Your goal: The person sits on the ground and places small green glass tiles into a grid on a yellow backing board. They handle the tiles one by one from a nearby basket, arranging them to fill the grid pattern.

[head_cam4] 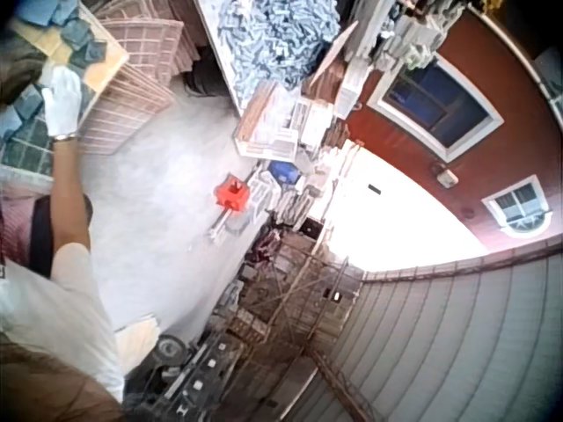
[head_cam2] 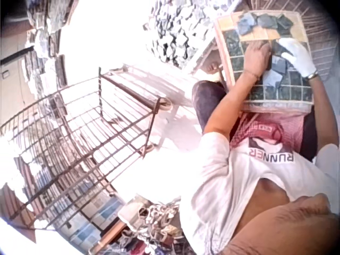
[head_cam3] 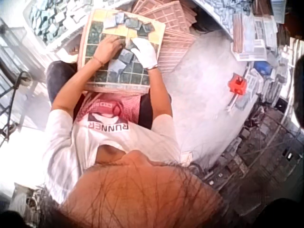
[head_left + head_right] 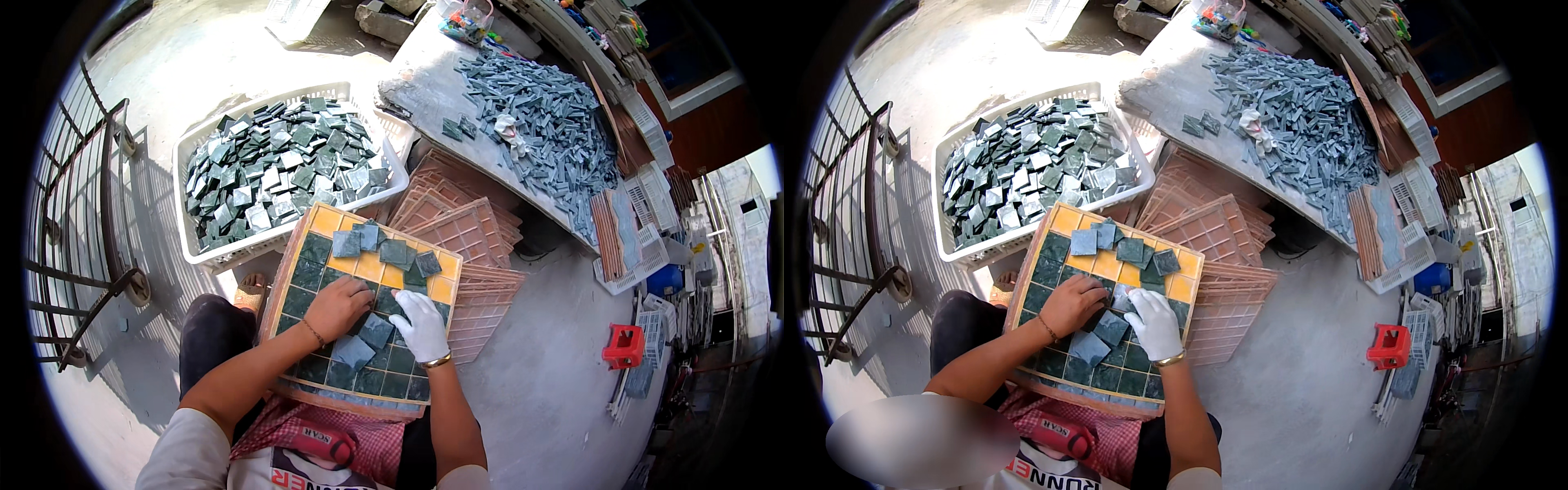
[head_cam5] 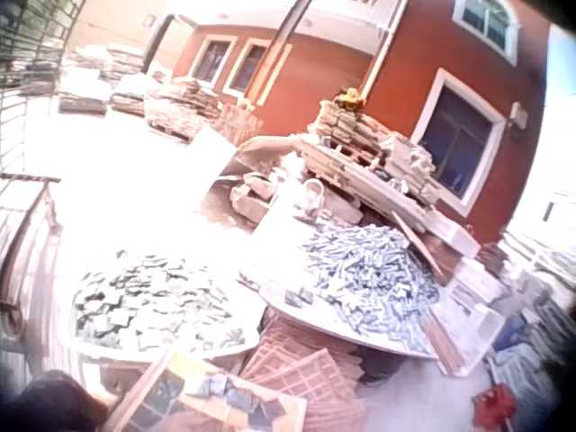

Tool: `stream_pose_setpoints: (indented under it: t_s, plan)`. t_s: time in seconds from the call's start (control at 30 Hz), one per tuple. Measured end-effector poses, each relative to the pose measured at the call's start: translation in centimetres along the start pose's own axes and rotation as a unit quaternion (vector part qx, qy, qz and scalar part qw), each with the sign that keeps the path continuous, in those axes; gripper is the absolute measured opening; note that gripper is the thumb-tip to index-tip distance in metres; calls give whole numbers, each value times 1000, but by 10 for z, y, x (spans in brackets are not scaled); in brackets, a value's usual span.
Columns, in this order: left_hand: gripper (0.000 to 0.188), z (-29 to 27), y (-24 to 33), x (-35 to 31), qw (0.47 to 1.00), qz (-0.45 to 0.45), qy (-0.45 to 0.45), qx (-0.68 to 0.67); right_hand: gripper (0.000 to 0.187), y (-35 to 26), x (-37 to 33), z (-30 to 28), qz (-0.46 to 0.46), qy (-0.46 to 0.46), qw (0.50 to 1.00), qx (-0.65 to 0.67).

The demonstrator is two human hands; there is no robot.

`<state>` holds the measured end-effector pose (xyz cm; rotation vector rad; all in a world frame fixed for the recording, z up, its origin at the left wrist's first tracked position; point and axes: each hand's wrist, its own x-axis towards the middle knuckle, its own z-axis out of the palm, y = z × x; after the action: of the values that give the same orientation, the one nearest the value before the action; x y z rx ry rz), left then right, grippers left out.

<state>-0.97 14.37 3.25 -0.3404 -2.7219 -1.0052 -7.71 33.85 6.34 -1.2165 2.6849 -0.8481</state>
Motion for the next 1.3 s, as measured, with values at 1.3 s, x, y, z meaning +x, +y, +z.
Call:
stream_pose_setpoints:
  t_s: [1.3]
  plan:
    - [49,20,27,41,991,-34,-95,83,37,80,-5,-36,140,41,988,-41]
